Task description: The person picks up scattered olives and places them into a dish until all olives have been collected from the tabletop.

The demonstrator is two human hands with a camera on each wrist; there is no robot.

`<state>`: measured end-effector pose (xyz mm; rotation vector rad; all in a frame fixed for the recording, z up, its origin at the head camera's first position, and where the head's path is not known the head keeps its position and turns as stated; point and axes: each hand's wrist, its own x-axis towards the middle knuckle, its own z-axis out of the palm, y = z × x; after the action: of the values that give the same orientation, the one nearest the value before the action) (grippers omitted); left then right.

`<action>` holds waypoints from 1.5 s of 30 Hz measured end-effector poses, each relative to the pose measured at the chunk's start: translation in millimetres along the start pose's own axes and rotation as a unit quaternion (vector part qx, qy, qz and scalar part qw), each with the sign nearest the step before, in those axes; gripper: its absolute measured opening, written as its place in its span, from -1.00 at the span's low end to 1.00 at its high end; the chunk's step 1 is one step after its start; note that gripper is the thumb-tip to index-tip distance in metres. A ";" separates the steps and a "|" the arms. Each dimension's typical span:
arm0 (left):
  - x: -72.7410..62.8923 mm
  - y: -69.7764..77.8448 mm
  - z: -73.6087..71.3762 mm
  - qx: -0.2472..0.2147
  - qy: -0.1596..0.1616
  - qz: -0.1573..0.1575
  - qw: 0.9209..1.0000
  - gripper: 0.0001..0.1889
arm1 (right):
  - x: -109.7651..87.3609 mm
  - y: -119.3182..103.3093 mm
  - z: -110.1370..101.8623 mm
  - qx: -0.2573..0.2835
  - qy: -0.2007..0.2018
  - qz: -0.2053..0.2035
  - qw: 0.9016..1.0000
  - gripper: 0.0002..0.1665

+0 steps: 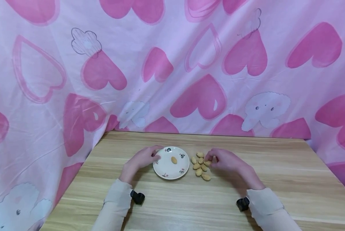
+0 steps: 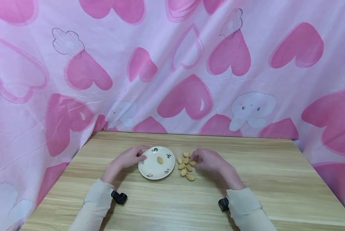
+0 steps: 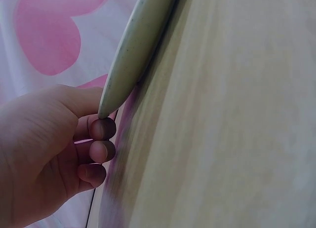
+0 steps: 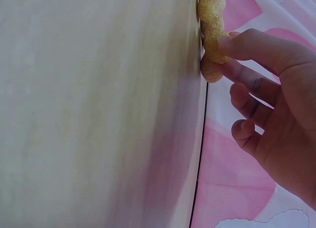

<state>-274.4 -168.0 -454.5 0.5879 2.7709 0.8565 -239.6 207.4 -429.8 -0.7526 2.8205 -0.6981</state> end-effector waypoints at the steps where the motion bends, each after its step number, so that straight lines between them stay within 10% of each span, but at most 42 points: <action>1: -0.1 0.1 0.0 0.000 0.000 0.002 1.000 -0.46 | 0.0 -0.4 -0.3 -0.001 0.003 -0.001 1.000 -0.67; 45: 0.9 -1.9 0.6 0.000 -0.002 -0.006 1.000 -0.46 | 43.8 -41.2 1.3 -0.019 0.007 -0.090 0.996 -0.75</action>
<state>-275.6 -168.8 -456.1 0.5718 2.7680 0.8525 -259.2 153.4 -412.2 -1.0207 2.8101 -0.6800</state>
